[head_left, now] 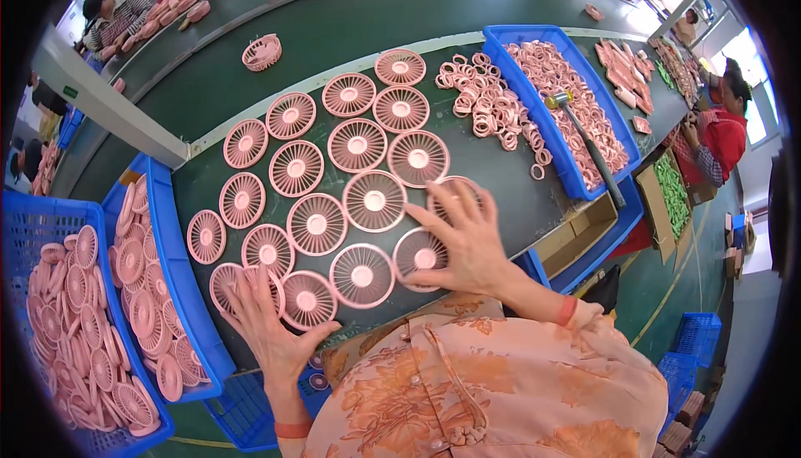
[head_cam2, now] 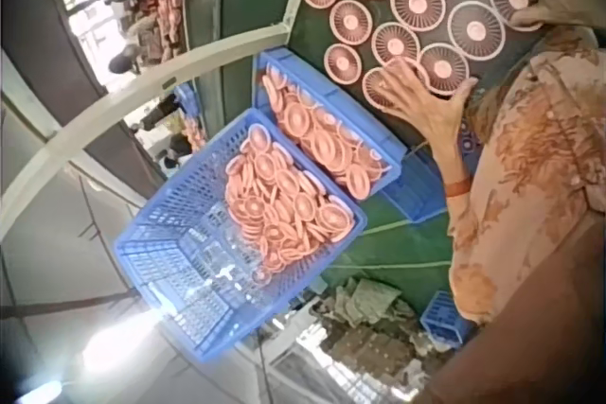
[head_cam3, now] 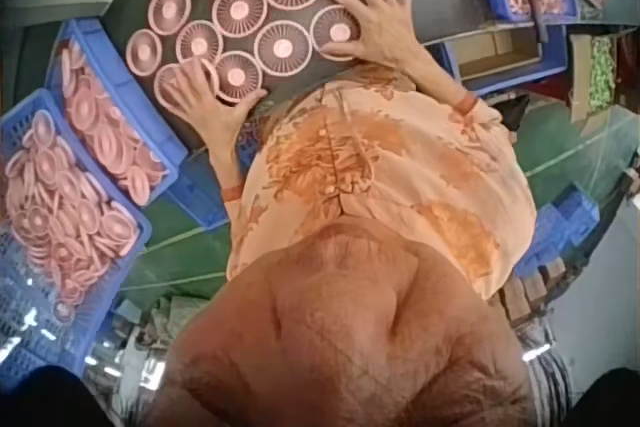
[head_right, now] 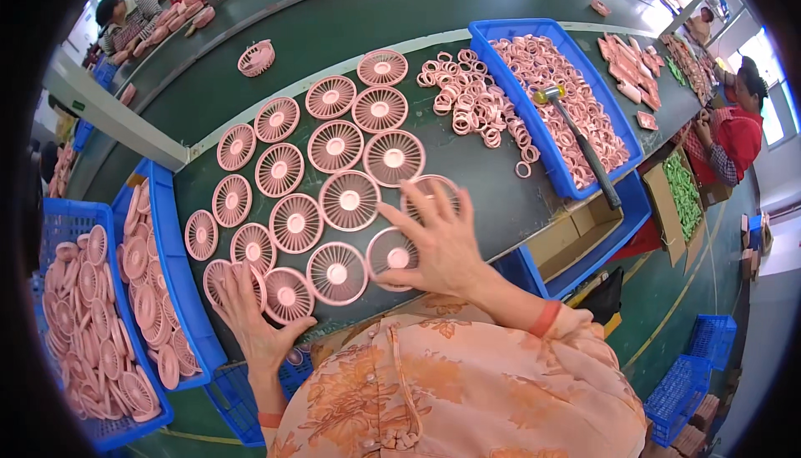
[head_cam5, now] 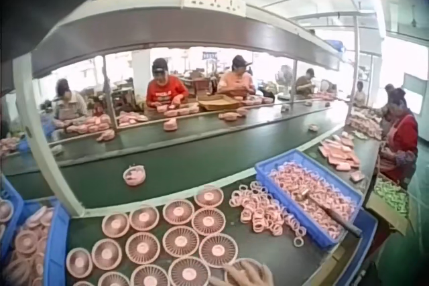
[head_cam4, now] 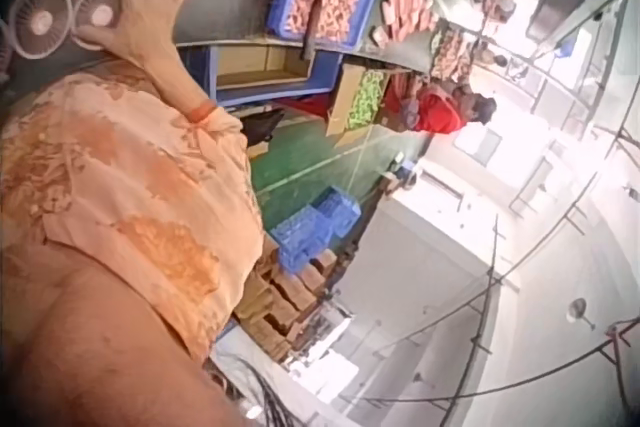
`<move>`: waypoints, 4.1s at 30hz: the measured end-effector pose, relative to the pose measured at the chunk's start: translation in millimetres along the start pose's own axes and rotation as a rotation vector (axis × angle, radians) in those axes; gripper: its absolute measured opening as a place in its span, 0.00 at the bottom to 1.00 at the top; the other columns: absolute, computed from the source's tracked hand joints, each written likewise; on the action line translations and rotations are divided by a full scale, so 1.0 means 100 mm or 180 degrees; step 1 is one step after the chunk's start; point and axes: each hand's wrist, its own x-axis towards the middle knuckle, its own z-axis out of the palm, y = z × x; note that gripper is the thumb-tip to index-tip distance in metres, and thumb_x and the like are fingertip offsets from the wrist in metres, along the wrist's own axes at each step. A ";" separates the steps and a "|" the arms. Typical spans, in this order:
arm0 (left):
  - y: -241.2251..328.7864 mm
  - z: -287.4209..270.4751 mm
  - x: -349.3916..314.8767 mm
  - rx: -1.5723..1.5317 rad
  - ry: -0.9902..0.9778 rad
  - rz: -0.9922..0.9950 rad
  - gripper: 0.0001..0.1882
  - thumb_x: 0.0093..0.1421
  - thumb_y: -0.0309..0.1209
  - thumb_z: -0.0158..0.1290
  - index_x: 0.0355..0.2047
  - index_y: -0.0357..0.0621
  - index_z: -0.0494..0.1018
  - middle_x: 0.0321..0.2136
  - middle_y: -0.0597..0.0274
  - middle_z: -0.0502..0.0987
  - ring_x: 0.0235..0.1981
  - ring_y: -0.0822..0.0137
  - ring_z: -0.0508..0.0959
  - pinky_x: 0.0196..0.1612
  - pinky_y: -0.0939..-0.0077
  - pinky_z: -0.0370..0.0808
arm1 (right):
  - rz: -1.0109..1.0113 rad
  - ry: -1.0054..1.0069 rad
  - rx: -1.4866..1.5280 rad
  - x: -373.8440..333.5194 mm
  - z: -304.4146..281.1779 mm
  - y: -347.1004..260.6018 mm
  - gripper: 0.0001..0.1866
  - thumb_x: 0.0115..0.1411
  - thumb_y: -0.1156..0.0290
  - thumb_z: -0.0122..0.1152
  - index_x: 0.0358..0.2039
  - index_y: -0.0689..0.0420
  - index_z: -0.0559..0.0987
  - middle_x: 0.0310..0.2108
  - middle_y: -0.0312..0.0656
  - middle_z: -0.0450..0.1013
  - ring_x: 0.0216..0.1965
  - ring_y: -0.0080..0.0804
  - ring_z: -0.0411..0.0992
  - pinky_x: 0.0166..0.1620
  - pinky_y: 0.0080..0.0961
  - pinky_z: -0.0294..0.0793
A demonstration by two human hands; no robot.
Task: The person taps fan grilles on a table using a small mallet, arranges and stacks them by hand, and then fits small plastic inserts into the center of the fan grilles.
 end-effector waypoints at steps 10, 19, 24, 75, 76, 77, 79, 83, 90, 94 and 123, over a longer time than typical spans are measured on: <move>0.27 0.24 0.82 -0.0006 0.0387 -0.0352 0.67 0.36 0.67 0.68 0.72 0.53 0.53 0.71 0.46 0.51 0.71 0.35 0.46 0.66 0.25 0.35 | -0.0282 0.0670 -0.0052 1.88 0.63 0.32 0.44 0.46 0.34 0.67 0.62 0.40 0.71 0.66 0.46 0.59 0.67 0.57 0.54 0.63 0.71 0.46; 0.42 0.90 3.27 -0.0807 0.1405 0.0416 0.51 0.47 0.58 0.66 0.68 0.57 0.59 0.67 0.49 0.58 0.70 0.36 0.50 0.65 0.26 0.43 | 0.0370 0.2176 -0.0283 3.51 0.94 1.20 0.21 0.62 0.53 0.61 0.54 0.45 0.78 0.58 0.47 0.69 0.61 0.48 0.66 0.62 0.53 0.60; 0.33 1.09 4.12 0.0205 0.1601 0.0136 0.31 0.64 0.46 0.54 0.65 0.55 0.63 0.66 0.52 0.62 0.70 0.44 0.54 0.65 0.29 0.47 | 0.0106 0.2974 0.0614 3.42 0.84 1.14 0.12 0.62 0.67 0.61 0.45 0.54 0.80 0.45 0.48 0.73 0.45 0.46 0.74 0.47 0.37 0.73; -2.11 -1.04 1.44 0.0057 0.0925 -0.1278 0.42 0.49 0.46 0.64 0.64 0.47 0.66 0.60 0.48 0.70 0.61 0.47 0.70 0.63 0.56 0.67 | 0.0268 0.1307 -0.0318 2.68 0.87 0.76 0.25 0.63 0.53 0.58 0.54 0.56 0.77 0.59 0.52 0.70 0.59 0.52 0.68 0.60 0.44 0.67; -2.10 -0.96 1.57 0.0155 0.0900 -0.1036 0.45 0.47 0.48 0.66 0.64 0.47 0.65 0.64 0.49 0.67 0.65 0.45 0.65 0.66 0.55 0.64 | 0.0255 0.1345 -0.0382 2.62 0.86 0.75 0.25 0.63 0.54 0.59 0.54 0.56 0.77 0.58 0.53 0.70 0.59 0.52 0.68 0.59 0.44 0.68; -2.09 -0.89 1.71 0.0363 0.0784 -0.0990 0.49 0.46 0.50 0.66 0.66 0.47 0.62 0.66 0.49 0.62 0.68 0.44 0.60 0.69 0.56 0.60 | 0.0260 0.1321 -0.0359 2.58 0.85 0.75 0.25 0.62 0.54 0.59 0.54 0.57 0.77 0.58 0.53 0.70 0.58 0.52 0.68 0.59 0.44 0.68; -2.11 -0.85 1.95 0.0274 0.0599 -0.0923 0.48 0.47 0.50 0.65 0.66 0.46 0.62 0.66 0.47 0.62 0.68 0.45 0.60 0.69 0.56 0.61 | 0.0329 0.1245 -0.0235 2.55 0.80 0.71 0.24 0.62 0.55 0.60 0.53 0.58 0.77 0.57 0.52 0.70 0.57 0.52 0.69 0.58 0.44 0.69; -2.58 -0.91 2.28 -0.0656 0.0554 -0.1296 0.43 0.55 0.57 0.54 0.63 0.41 0.66 0.62 0.38 0.67 0.64 0.41 0.65 0.68 0.55 0.61 | 0.0448 0.1074 -0.0238 2.58 0.82 0.65 0.24 0.62 0.54 0.59 0.53 0.58 0.78 0.56 0.50 0.71 0.57 0.50 0.69 0.58 0.43 0.67; -2.70 -0.87 2.35 -0.0615 0.0057 -0.2441 0.54 0.51 0.70 0.52 0.57 0.25 0.70 0.57 0.32 0.72 0.60 0.43 0.72 0.60 0.55 0.69 | 0.0528 0.1035 -0.0450 2.61 0.78 0.69 0.23 0.63 0.54 0.58 0.51 0.57 0.78 0.54 0.48 0.72 0.57 0.48 0.69 0.58 0.44 0.65; -2.85 -0.80 2.24 -0.0571 0.0476 -0.2499 0.52 0.49 0.64 0.59 0.58 0.27 0.69 0.56 0.34 0.73 0.59 0.45 0.73 0.60 0.58 0.70 | 0.0529 0.1005 -0.0452 2.62 0.79 0.63 0.22 0.62 0.54 0.58 0.51 0.55 0.78 0.54 0.47 0.73 0.56 0.48 0.69 0.57 0.45 0.66; -2.57 -0.67 2.22 -0.1515 0.1004 -0.1910 0.37 0.55 0.48 0.61 0.58 0.31 0.71 0.49 0.48 0.79 0.44 0.62 0.81 0.48 0.68 0.77 | 0.0612 0.1059 -0.0487 2.64 0.85 0.57 0.20 0.62 0.54 0.59 0.49 0.53 0.79 0.52 0.46 0.74 0.56 0.47 0.70 0.57 0.45 0.66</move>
